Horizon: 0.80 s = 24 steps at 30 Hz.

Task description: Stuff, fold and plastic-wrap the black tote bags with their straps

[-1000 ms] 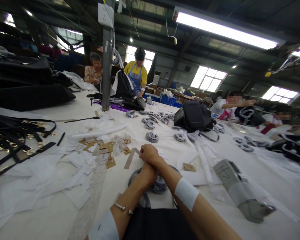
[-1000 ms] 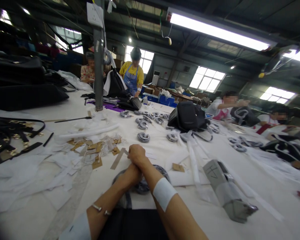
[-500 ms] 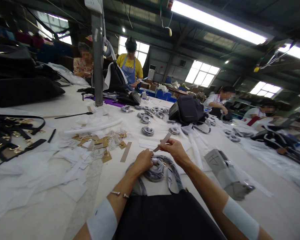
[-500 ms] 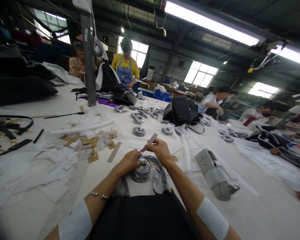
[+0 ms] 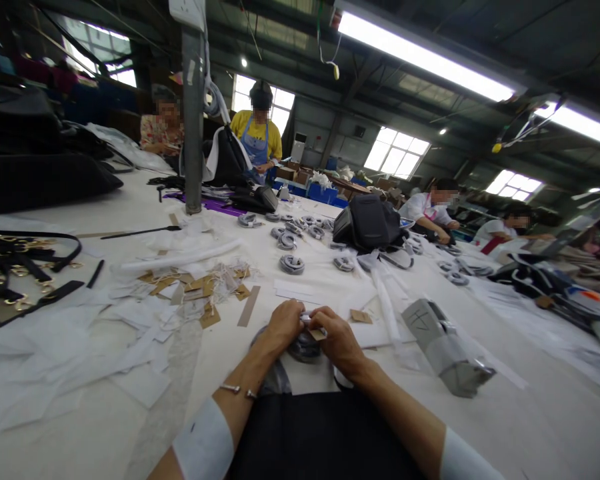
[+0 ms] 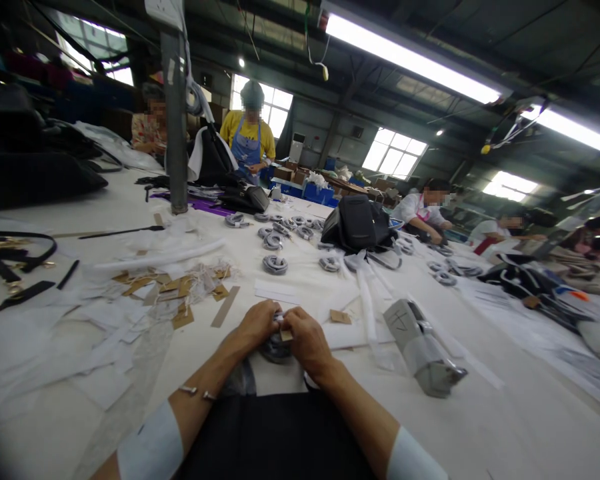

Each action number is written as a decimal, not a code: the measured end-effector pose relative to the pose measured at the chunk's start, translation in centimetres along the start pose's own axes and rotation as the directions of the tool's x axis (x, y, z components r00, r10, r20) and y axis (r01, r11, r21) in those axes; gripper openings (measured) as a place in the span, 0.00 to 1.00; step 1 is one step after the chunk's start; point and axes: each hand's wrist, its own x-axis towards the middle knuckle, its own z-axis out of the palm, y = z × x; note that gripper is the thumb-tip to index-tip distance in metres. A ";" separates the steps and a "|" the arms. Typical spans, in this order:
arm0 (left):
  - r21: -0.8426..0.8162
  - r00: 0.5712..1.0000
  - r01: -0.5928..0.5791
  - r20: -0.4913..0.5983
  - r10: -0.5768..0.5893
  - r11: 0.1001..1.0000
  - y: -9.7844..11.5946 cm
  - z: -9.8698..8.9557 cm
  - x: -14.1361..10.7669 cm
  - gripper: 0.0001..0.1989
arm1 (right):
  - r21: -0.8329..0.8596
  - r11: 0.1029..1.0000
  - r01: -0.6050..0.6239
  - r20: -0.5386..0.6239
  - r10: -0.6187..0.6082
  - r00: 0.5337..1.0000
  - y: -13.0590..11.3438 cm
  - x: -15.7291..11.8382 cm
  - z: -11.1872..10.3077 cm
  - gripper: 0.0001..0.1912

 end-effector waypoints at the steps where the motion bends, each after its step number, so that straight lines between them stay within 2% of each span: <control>1: 0.007 1.000 -0.009 -0.004 0.009 1.000 0.0 0.0 0.0 0.12 | -0.065 0.998 0.028 0.009 -0.027 1.000 -0.1 0.1 -0.1 0.09; 3: 0.022 0.999 -0.033 -0.011 0.033 0.999 0.2 -0.1 0.0 0.12 | -0.133 0.991 0.033 0.007 -0.033 0.999 0.1 0.4 -0.4 0.11; 5: 0.039 0.998 -0.059 -0.017 0.060 0.997 0.6 -0.4 -0.1 0.11 | -0.126 0.992 0.008 0.016 -0.006 1.000 0.5 0.9 -0.5 0.10; 8: 0.062 0.995 -0.096 -0.025 0.098 0.993 1.3 -1.0 -0.3 0.13 | -0.129 0.992 -0.012 0.101 0.025 0.995 1.0 1.6 -0.3 0.09; 12: 0.076 0.992 -0.121 -0.017 0.123 0.990 1.9 -1.8 -0.7 0.12 | -0.260 0.965 -0.003 0.158 0.046 0.986 1.1 1.6 0.3 0.08; 16: 0.068 0.992 -0.124 0.002 0.124 0.990 2.0 -2.8 -0.9 0.12 | -0.394 0.919 -0.016 0.089 0.056 0.995 1.2 1.3 1.0 0.11; 20: 0.026 0.992 -0.122 0.040 0.121 0.992 1.7 -4.1 -1.0 0.12 | -0.392 0.920 0.005 0.044 0.013 0.999 1.7 0.7 1.5 0.13; 22: -0.061 0.988 -0.131 0.075 0.135 0.990 1.4 -4.8 -0.9 0.14 | -0.358 0.933 0.039 -0.001 -0.042 0.999 2.0 0.4 1.5 0.13; 24: -0.216 0.981 -0.142 0.097 0.166 0.966 1.0 -5.4 -0.7 0.14 | -0.319 0.944 0.084 -0.062 -0.109 0.992 2.2 0.1 1.6 0.15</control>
